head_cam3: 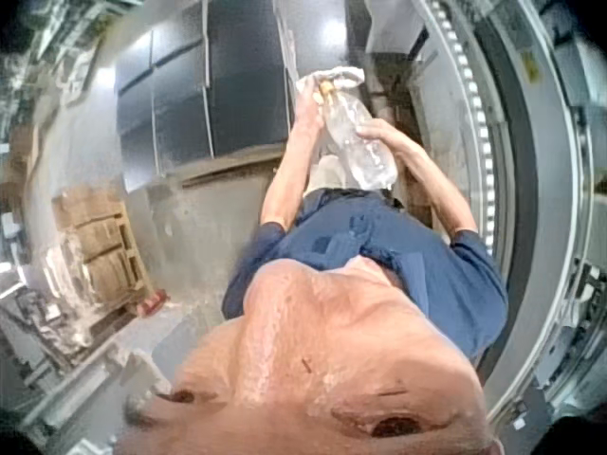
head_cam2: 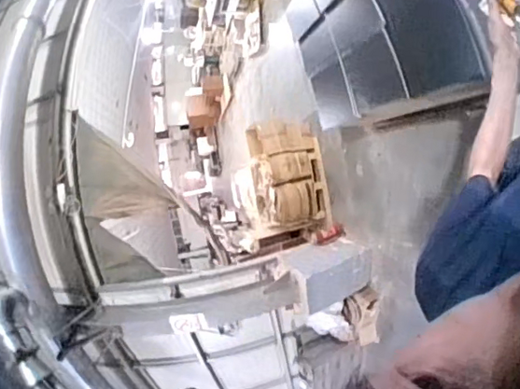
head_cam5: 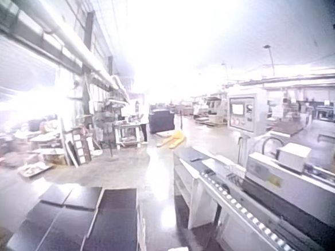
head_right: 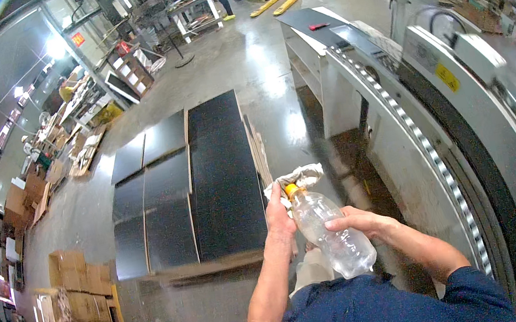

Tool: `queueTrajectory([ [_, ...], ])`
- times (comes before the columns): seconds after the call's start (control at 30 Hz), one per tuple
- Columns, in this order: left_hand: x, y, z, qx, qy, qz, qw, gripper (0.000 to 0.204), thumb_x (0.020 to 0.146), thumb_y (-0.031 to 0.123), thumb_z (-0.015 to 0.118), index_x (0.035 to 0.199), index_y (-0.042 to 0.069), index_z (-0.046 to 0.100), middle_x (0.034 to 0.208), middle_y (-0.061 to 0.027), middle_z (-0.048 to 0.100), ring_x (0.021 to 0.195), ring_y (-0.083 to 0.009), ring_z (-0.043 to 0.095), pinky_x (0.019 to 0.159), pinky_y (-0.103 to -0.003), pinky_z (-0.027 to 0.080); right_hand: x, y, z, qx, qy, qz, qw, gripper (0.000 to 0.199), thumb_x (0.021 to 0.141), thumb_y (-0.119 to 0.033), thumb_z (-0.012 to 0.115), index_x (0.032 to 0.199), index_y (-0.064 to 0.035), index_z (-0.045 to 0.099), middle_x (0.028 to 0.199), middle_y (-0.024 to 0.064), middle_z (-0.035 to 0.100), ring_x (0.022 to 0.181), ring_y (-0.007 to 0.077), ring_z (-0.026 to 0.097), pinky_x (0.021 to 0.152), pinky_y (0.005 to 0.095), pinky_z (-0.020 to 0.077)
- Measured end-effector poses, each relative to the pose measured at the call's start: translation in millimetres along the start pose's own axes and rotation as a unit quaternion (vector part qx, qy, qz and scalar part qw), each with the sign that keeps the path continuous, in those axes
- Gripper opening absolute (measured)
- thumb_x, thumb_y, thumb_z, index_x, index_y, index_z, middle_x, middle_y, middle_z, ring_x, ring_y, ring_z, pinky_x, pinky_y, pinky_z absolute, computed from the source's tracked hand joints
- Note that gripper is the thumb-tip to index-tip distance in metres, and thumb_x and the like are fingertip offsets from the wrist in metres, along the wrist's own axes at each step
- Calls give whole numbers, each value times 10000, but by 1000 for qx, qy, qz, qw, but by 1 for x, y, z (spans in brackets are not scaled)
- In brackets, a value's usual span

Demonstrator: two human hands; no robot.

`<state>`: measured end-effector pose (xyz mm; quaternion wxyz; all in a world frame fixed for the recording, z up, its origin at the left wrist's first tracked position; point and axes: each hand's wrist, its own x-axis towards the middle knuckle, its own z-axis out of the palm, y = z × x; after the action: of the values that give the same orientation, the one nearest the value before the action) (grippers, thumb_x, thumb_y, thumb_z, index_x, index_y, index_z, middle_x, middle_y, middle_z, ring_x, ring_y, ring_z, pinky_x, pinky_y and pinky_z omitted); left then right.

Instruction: The person applies a liquid from a bottle to a cloth and uses it to wipe and clean various internal components of an industrial machine, including rollers and metal guides, then uses a wrench to tighten a bolt.

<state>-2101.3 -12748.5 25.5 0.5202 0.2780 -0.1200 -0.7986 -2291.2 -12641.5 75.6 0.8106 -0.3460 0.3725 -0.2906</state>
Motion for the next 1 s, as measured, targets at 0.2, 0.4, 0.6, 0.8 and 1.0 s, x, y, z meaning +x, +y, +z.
queueTrajectory([
  [0.2,214,80,77,6,-15,-39,999,437,1019,386,463,1211,4,553,1131,-150,642,1009,-277,653,872,-442,556,137,-149,-107,27,64,-1,998,537,833,-344,752,1173,47,611,1002,106,695,876,175,679,783,333,563],
  [0.4,449,158,131,25,-42,-22,999,414,1021,366,468,1198,2,558,1122,-150,645,995,-269,656,861,-427,560,294,-298,-226,33,60,-30,997,504,860,-344,722,1159,46,615,1006,119,695,836,169,682,741,317,566],
  [0.6,671,227,170,40,-28,-26,998,419,1020,374,464,1202,9,557,1121,-141,644,976,-269,655,843,-431,561,450,-418,-353,-1,7,-81,997,602,815,-318,766,1258,39,569,1113,89,663,996,155,624,893,311,495],
  [0.8,856,314,227,82,-11,41,996,429,1019,379,469,1221,11,560,1153,-122,639,1025,-253,640,878,-415,545,596,-590,-451,-32,-20,-77,996,624,816,-289,766,1295,41,538,1147,101,644,1031,160,607,902,314,489],
  [1.0,1068,395,250,69,7,48,996,422,1023,368,461,1227,10,551,1156,-128,632,1017,-259,638,876,-425,548,755,-720,-544,-54,-17,-76,996,620,821,-296,763,1286,49,541,1136,116,652,1027,178,617,906,327,498],
])
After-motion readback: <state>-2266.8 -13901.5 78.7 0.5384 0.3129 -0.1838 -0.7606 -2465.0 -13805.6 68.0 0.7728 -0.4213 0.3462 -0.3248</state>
